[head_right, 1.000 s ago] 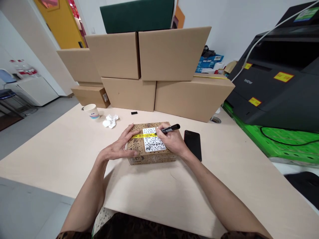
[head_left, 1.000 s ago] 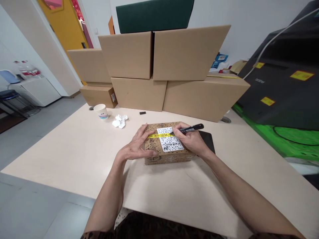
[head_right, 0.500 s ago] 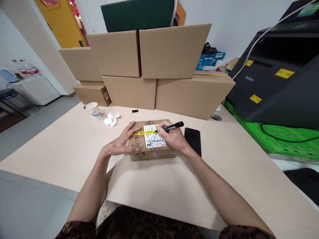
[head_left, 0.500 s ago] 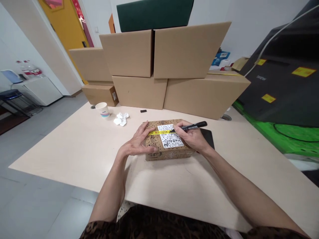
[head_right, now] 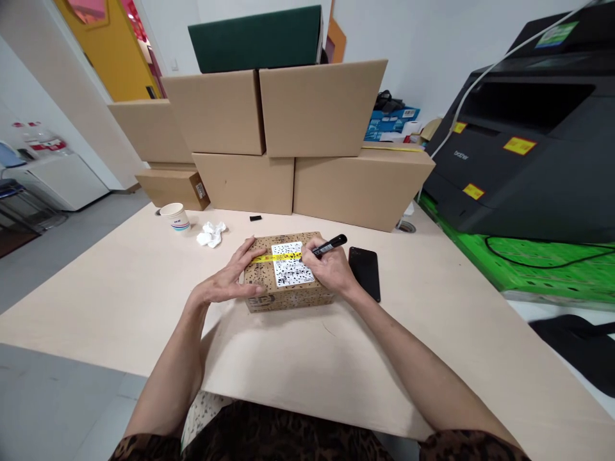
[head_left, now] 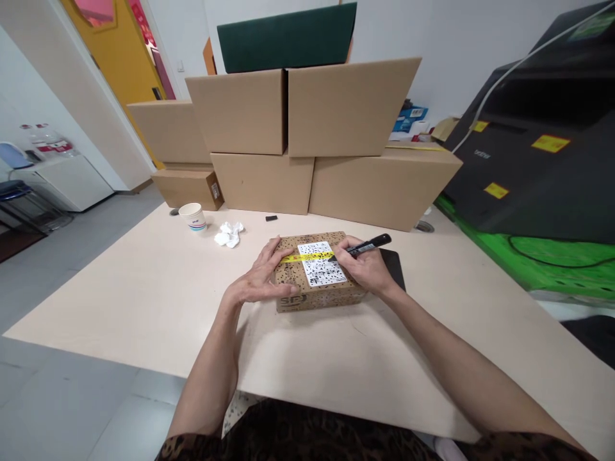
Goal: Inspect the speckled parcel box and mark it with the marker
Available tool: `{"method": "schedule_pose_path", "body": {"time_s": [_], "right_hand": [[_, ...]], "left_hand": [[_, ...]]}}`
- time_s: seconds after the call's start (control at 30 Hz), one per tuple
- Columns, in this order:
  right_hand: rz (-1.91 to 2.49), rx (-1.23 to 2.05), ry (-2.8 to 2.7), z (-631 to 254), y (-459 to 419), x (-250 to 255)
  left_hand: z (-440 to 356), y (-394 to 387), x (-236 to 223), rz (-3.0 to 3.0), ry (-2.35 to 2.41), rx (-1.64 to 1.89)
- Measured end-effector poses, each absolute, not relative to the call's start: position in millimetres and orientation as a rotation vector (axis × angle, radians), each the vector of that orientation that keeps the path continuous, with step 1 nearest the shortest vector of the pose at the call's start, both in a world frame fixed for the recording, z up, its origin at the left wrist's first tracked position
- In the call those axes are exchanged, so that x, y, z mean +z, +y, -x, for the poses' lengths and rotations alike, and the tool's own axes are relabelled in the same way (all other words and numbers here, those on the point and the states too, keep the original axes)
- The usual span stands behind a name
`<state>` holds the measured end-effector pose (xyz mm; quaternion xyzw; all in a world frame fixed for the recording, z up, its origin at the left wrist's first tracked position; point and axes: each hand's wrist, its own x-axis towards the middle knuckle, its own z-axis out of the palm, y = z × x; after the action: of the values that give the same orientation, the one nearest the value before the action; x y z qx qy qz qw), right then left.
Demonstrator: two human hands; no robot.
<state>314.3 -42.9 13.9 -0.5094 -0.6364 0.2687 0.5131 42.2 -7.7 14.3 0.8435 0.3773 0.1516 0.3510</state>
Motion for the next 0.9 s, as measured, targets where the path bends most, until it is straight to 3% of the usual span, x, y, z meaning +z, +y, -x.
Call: {"method": "schedule_pose_path", "body": {"time_s": [0.2, 0.9], "right_hand": [[1.24, 0.513, -1.439, -314.1, -44.7, 14.0], [1.194, 0.58, -1.435, -317.3, -37.8, 12.8]], "left_hand": [[-42.3, -6.8, 12.2, -2.177, 0.97, 0.389], [-39.2, -3.8, 5.9, -2.226, 0.95, 0.415]]}}
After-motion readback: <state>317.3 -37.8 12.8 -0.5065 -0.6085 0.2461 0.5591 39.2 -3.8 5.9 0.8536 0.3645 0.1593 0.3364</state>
